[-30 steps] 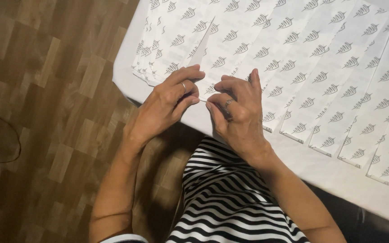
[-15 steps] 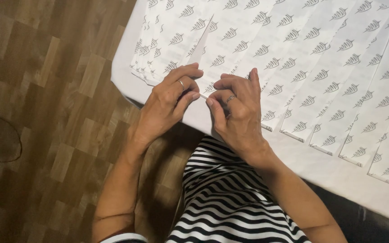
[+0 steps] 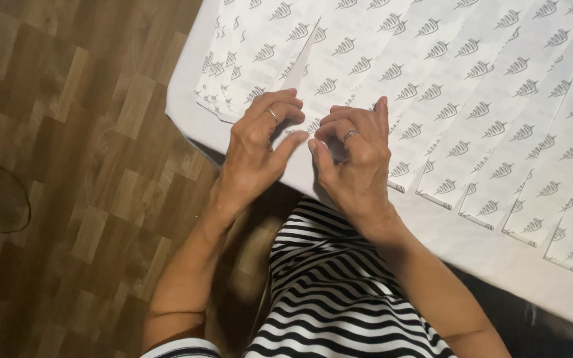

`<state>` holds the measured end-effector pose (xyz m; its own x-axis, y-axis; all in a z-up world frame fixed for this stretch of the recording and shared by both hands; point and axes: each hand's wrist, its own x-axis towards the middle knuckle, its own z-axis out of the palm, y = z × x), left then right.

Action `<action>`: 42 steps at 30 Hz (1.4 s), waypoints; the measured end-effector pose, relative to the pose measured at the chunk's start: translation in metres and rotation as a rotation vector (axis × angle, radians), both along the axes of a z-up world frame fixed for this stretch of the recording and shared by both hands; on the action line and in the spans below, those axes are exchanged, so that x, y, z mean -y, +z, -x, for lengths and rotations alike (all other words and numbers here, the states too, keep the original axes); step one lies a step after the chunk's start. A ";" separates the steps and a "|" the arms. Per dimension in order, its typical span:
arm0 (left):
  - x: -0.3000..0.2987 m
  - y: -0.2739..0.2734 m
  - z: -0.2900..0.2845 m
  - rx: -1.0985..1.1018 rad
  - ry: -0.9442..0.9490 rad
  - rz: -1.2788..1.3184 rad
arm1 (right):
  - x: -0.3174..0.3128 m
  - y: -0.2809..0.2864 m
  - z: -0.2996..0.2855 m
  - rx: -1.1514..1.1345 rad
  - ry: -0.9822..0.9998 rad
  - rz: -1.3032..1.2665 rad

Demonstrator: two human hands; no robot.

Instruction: Laying out paper bag templates on a table, applying adhesive to the bottom flaps, and folding them to complete the assembly.

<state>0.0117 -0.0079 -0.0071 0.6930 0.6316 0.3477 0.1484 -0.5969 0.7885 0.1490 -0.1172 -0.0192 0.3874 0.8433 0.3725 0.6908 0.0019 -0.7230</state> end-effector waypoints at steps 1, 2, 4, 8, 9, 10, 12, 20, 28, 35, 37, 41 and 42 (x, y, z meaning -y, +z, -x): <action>0.001 -0.002 0.000 0.013 0.005 0.013 | 0.001 -0.001 0.000 -0.009 -0.005 0.010; 0.002 0.001 0.002 0.011 0.007 0.018 | 0.002 0.001 0.000 -0.011 -0.004 0.015; 0.002 0.009 0.002 0.017 -0.016 0.055 | 0.001 0.006 -0.002 -0.044 0.006 0.029; 0.006 0.009 0.002 0.009 0.008 0.077 | 0.004 0.004 -0.004 -0.090 0.028 0.054; 0.006 0.005 0.002 0.029 0.007 0.050 | 0.003 0.005 -0.004 -0.082 0.021 0.052; 0.006 0.001 0.002 0.050 0.007 0.022 | 0.003 0.006 -0.003 -0.074 0.015 0.050; 0.011 -0.005 0.002 0.102 0.007 -0.043 | 0.004 0.002 -0.003 -0.043 0.020 0.041; -0.025 -0.024 0.016 -0.256 0.355 -0.424 | 0.005 -0.004 0.001 0.043 0.067 -0.129; -0.048 -0.033 0.019 -0.276 0.379 -0.447 | 0.007 -0.003 -0.001 0.132 0.077 -0.113; -0.038 -0.026 0.004 -0.285 0.425 -0.639 | 0.008 -0.009 -0.001 0.175 0.035 -0.034; -0.038 -0.031 0.001 -0.210 0.448 -0.733 | 0.009 -0.008 0.000 0.226 0.044 -0.013; -0.037 -0.028 -0.004 -0.183 0.472 -0.722 | 0.010 -0.009 0.000 0.223 0.052 -0.019; -0.037 -0.028 -0.005 -0.107 0.484 -0.714 | 0.010 -0.009 0.000 0.228 0.050 -0.018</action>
<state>0.0166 0.0291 -0.0350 0.4561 0.5205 0.7219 0.5656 -0.7958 0.2165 0.1491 -0.1270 -0.0284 0.2491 0.8521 0.4604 0.8350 0.0519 -0.5478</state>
